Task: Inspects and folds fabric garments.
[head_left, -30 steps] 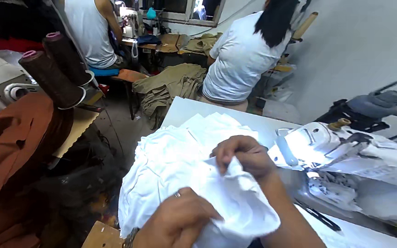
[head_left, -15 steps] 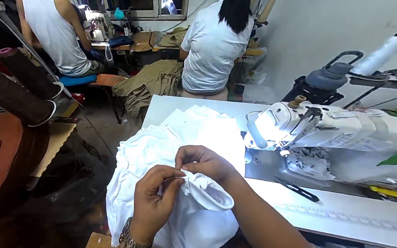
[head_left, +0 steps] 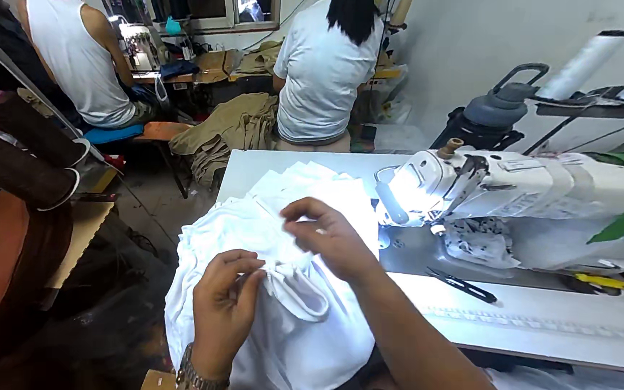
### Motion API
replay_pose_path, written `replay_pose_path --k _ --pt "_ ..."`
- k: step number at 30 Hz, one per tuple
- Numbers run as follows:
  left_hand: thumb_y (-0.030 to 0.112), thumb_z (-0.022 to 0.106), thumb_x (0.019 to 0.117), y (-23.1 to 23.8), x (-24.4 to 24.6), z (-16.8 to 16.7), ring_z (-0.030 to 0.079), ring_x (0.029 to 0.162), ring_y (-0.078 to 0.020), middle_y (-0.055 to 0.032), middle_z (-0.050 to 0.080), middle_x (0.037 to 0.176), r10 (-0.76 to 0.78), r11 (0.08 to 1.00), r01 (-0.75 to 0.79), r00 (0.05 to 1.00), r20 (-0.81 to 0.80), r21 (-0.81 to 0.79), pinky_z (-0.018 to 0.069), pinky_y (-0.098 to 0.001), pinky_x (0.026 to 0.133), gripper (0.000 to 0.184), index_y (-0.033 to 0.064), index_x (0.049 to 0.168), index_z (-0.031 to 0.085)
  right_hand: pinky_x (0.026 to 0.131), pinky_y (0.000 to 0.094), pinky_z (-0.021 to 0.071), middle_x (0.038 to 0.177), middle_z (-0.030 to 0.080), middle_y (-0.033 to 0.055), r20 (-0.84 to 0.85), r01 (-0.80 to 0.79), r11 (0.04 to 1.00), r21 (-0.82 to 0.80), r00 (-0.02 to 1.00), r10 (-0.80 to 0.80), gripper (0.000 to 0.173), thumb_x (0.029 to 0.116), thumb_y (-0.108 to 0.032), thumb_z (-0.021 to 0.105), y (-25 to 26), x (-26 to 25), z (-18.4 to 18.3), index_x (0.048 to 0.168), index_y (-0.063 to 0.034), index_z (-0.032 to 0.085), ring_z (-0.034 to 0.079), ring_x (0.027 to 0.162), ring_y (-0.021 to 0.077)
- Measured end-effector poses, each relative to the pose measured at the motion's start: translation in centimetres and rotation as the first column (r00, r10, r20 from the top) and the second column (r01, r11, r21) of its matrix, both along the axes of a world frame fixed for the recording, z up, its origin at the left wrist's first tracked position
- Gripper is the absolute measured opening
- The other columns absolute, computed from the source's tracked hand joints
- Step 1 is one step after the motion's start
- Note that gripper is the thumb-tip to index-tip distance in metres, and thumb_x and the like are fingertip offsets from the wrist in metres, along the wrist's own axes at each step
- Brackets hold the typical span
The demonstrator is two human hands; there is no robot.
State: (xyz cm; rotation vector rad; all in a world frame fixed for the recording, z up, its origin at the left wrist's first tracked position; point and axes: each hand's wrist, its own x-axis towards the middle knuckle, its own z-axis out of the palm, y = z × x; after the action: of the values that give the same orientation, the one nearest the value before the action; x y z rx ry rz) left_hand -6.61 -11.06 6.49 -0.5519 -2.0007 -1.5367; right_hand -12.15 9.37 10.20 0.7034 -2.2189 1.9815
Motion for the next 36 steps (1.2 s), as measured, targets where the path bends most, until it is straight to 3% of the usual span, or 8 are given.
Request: replay_pose_path --k 2,6,9,14,20,24,29,36 --pt "0.014 0.069 0.0934 -0.5 -0.2 0.1 0.067 0.079 0.0012 0.0073 0.072 0.101 0.012 0.998 -0.015 0.999 0.052 0.056 0.0588 -0.0161 0.07 0.009 0.0123 0.1 0.076 0.063 0.014 0.0519 0.094 0.067 -0.0088 -0.198 0.093 0.996 0.011 0.976 -0.089 0.012 0.0956 -0.021 0.068 2.1 2.5 0.9 0.105 -0.0147 0.068 0.06 0.073 -0.0032" --pt "0.014 0.069 0.0936 -0.9 -0.4 -0.1 0.066 0.079 0.0014 0.0092 0.071 0.095 0.012 0.997 -0.018 0.996 0.085 0.072 0.0581 -0.0155 0.071 0.011 0.0145 0.102 0.075 0.09 0.0221 0.0568 0.109 0.073 0.0012 -0.481 -0.083 0.964 0.252 0.854 0.199 0.016 0.1003 -0.026 0.068 4.0 7.7 -0.9 0.103 -0.0105 0.073 0.067 0.105 0.0071" --pt "0.016 0.068 0.0936 -0.7 -0.3 0.0 0.064 0.078 0.0003 0.0089 0.067 0.088 0.013 0.999 -0.018 0.992 0.127 0.035 0.0568 -0.0149 0.07 0.012 0.0145 0.103 0.076 0.079 0.0274 0.0538 0.118 0.071 0.0079 -0.659 0.242 0.874 0.422 0.744 0.113 0.021 0.1051 -0.026 0.059 2.4 9.2 -3.0 0.117 -0.0123 0.069 0.068 0.096 0.0155" --pt "0.018 0.068 0.0936 -1.0 0.3 0.7 0.062 0.074 -0.001 0.0081 0.066 0.084 -0.039 0.999 0.039 0.98 0.197 0.008 0.0538 -0.0146 0.066 0.015 0.0151 0.104 0.078 0.065 0.0262 0.0471 0.095 0.067 0.0054 -0.78 0.506 0.771 0.388 0.626 -0.018 0.015 0.101 -0.014 0.06 1.0 7.8 -4.1 0.111 -0.0105 0.071 0.059 0.076 0.0155" --pt "0.021 0.073 0.0926 -1.7 0.4 1.3 0.064 0.075 -0.0029 0.0069 0.067 0.086 -0.135 0.988 0.116 0.967 0.217 0.099 0.0563 -0.0167 0.068 0.009 0.0179 0.1 0.078 0.077 0.0194 0.0557 0.096 0.07 0.0026 -0.597 0.222 0.921 0.32 0.802 0.014 0.012 0.0983 -0.011 0.059 1.5 7.3 -3.2 0.098 -0.0077 0.071 0.065 0.087 0.0063" --pt "0.022 0.074 0.0926 -1.8 0.5 0.9 0.063 0.077 -0.0023 0.0074 0.067 0.087 -0.135 0.982 0.107 0.975 0.178 0.156 0.0559 -0.0164 0.07 0.006 0.0199 0.097 0.077 0.066 0.0113 0.047 0.086 0.064 -0.0037 -0.451 0.162 0.927 0.34 0.892 0.01 0.013 0.0999 -0.019 0.061 3.2 8.6 -0.7 0.1 -0.0095 0.07 0.055 0.076 -0.0026" --pt "0.026 0.064 0.1005 -0.1 0.5 0.1 0.064 0.118 -0.0083 0.0065 0.068 0.127 -0.171 0.971 0.166 0.985 0.013 0.172 0.0559 -0.0233 0.095 0.009 0.0214 0.101 0.073 0.064 0.0084 0.045 0.084 0.06 -0.0067 -0.467 0.359 0.898 0.254 0.859 -0.211 0.015 0.0988 -0.023 0.063 3.7 9.0 -0.7 0.093 -0.0117 0.072 0.053 0.073 -0.0048" --pt "0.022 0.056 0.1049 3.1 1.8 0.9 0.073 0.096 -0.0059 0.0003 0.077 0.107 -0.433 0.744 0.26 0.889 0.149 0.615 0.0605 -0.0223 0.083 0.014 0.0185 0.107 0.07 0.069 0.0122 0.0519 0.087 0.062 -0.0072 -0.346 0.381 0.915 0.134 0.883 -0.317 0.014 0.0994 -0.024 0.062 3.1 9.2 -2.1 0.092 -0.0138 0.069 0.059 0.079 -0.002"
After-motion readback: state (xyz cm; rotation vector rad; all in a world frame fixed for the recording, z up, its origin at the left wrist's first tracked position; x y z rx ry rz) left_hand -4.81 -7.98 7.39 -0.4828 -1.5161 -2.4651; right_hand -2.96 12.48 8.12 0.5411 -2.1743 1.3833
